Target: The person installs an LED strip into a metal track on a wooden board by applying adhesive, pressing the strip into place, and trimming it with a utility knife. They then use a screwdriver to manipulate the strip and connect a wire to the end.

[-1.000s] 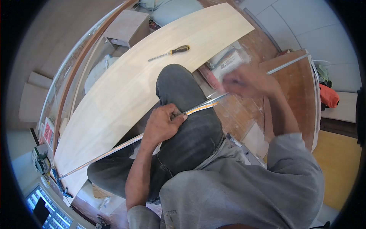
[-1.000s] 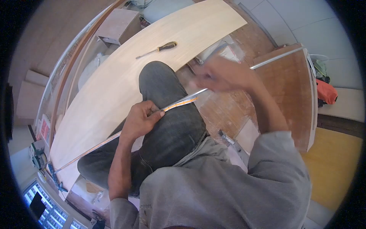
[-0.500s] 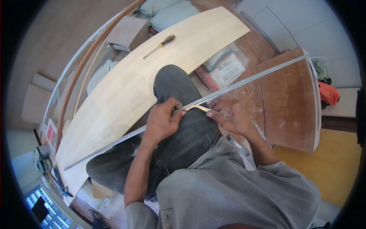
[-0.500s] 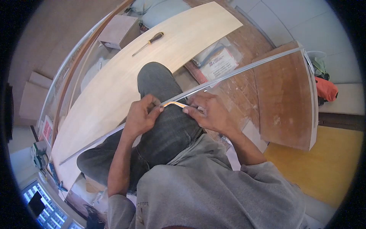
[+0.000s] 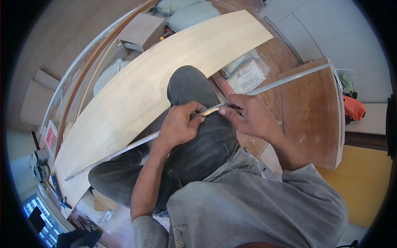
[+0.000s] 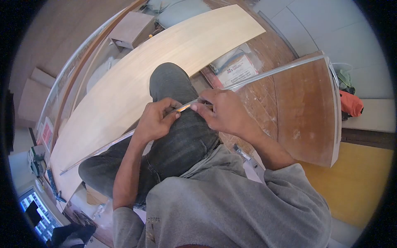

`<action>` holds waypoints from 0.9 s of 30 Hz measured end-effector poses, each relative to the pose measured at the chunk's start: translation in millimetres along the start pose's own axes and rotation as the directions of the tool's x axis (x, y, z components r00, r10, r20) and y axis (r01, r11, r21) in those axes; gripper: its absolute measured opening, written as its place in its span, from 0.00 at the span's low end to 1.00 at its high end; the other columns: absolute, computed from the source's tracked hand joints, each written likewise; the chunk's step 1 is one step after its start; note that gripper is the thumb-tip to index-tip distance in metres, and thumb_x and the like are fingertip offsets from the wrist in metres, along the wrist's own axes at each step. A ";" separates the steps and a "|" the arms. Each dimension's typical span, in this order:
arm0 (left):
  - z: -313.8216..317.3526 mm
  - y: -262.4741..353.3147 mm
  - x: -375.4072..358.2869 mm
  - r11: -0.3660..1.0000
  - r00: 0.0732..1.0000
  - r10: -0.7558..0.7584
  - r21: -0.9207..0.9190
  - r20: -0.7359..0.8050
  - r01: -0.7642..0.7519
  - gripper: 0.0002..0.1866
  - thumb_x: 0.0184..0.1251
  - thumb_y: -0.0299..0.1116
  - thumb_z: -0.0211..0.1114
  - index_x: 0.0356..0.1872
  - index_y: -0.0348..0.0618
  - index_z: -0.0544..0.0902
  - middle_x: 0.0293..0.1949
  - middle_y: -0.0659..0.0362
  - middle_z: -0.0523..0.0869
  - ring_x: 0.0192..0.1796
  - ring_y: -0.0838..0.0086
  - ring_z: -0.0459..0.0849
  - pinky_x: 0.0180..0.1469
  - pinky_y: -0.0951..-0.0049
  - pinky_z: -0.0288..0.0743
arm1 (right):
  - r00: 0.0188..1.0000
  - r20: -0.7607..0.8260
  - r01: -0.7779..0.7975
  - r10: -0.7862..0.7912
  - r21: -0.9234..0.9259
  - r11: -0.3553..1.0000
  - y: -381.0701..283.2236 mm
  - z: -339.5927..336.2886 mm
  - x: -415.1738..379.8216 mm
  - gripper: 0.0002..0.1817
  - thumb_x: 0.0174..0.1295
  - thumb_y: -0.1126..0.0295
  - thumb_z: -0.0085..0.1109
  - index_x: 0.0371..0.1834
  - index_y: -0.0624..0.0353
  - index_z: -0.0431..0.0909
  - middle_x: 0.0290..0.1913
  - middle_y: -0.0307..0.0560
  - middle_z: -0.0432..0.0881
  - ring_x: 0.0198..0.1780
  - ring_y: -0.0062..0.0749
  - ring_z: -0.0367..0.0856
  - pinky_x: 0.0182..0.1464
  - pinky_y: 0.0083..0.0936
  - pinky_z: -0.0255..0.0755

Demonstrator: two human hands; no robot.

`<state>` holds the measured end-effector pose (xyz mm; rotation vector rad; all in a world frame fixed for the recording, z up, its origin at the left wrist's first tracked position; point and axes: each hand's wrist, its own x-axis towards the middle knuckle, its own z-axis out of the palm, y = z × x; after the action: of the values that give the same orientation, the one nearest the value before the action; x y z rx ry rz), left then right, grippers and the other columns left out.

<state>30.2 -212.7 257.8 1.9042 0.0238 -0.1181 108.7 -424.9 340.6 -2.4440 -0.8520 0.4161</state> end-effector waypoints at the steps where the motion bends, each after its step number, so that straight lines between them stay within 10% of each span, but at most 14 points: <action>1: 1.6 -2.8 0.4 1.000 1.000 -0.001 -0.003 0.001 0.001 0.08 0.66 0.25 0.71 0.45 0.35 0.86 0.22 0.55 0.81 0.24 0.78 0.73 0.29 0.69 0.68 | 1.000 0.002 -0.002 0.002 -0.001 1.000 -3.2 -0.4 1.2 0.16 0.66 0.59 0.70 0.37 0.62 0.84 0.41 0.62 0.85 0.39 0.59 0.86 0.42 0.47 0.78; 3: 3.2 -3.9 1.0 0.999 0.999 0.031 0.009 -0.023 -0.031 0.09 0.66 0.25 0.71 0.44 0.34 0.86 0.21 0.54 0.81 0.25 0.77 0.74 0.30 0.68 0.69 | 0.996 0.024 -0.085 0.085 -0.014 0.996 -7.7 -0.7 3.4 0.13 0.65 0.62 0.73 0.37 0.63 0.85 0.25 0.59 0.80 0.27 0.46 0.80 0.31 0.37 0.70; 9: -0.5 0.3 0.8 0.999 1.000 0.004 0.039 0.011 -0.004 0.08 0.66 0.26 0.72 0.43 0.34 0.87 0.25 0.49 0.86 0.27 0.74 0.79 0.34 0.67 0.74 | 0.980 0.129 -0.168 0.153 0.111 0.979 1.7 10.8 5.3 0.15 0.65 0.61 0.73 0.39 0.64 0.87 0.22 0.47 0.80 0.24 0.27 0.76 0.29 0.31 0.67; 12: 3.0 -5.0 1.5 0.997 0.997 0.078 0.007 -0.015 -0.078 0.09 0.65 0.26 0.73 0.44 0.33 0.87 0.27 0.46 0.87 0.29 0.73 0.83 0.36 0.67 0.76 | 0.967 0.170 -0.228 0.192 0.225 0.947 -3.7 10.8 5.7 0.16 0.64 0.58 0.71 0.38 0.63 0.88 0.28 0.58 0.84 0.32 0.51 0.86 0.37 0.41 0.74; 16: 1.9 -5.0 2.3 0.996 0.997 0.082 0.034 0.003 -0.082 0.09 0.65 0.24 0.73 0.44 0.34 0.87 0.29 0.48 0.89 0.33 0.75 0.84 0.39 0.68 0.78 | 0.981 0.150 -0.164 0.123 0.301 0.939 3.7 23.5 4.5 0.13 0.65 0.61 0.69 0.37 0.62 0.87 0.27 0.58 0.84 0.32 0.52 0.86 0.37 0.42 0.75; 21: 0.3 -10.2 6.6 0.990 0.996 0.009 -0.142 0.086 0.004 0.07 0.67 0.22 0.72 0.44 0.33 0.88 0.32 0.59 0.90 0.37 0.81 0.82 0.40 0.72 0.77 | 0.984 0.092 0.166 -0.152 -0.178 0.970 -1.6 8.8 7.0 0.10 0.64 0.64 0.69 0.33 0.59 0.83 0.26 0.58 0.84 0.35 0.59 0.86 0.40 0.49 0.78; 27: 0.3 -9.7 8.9 0.991 0.994 -0.036 -0.129 0.102 0.049 0.06 0.68 0.22 0.72 0.43 0.32 0.88 0.30 0.60 0.88 0.35 0.82 0.80 0.38 0.74 0.75 | 0.986 -0.009 0.161 -0.167 -0.220 0.962 -0.9 8.1 7.5 0.10 0.63 0.66 0.71 0.35 0.61 0.82 0.25 0.61 0.81 0.29 0.58 0.84 0.31 0.46 0.74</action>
<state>38.3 -210.1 247.8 1.7651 0.0043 -0.2347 110.4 -416.4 333.6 -2.5442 -1.1328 0.2377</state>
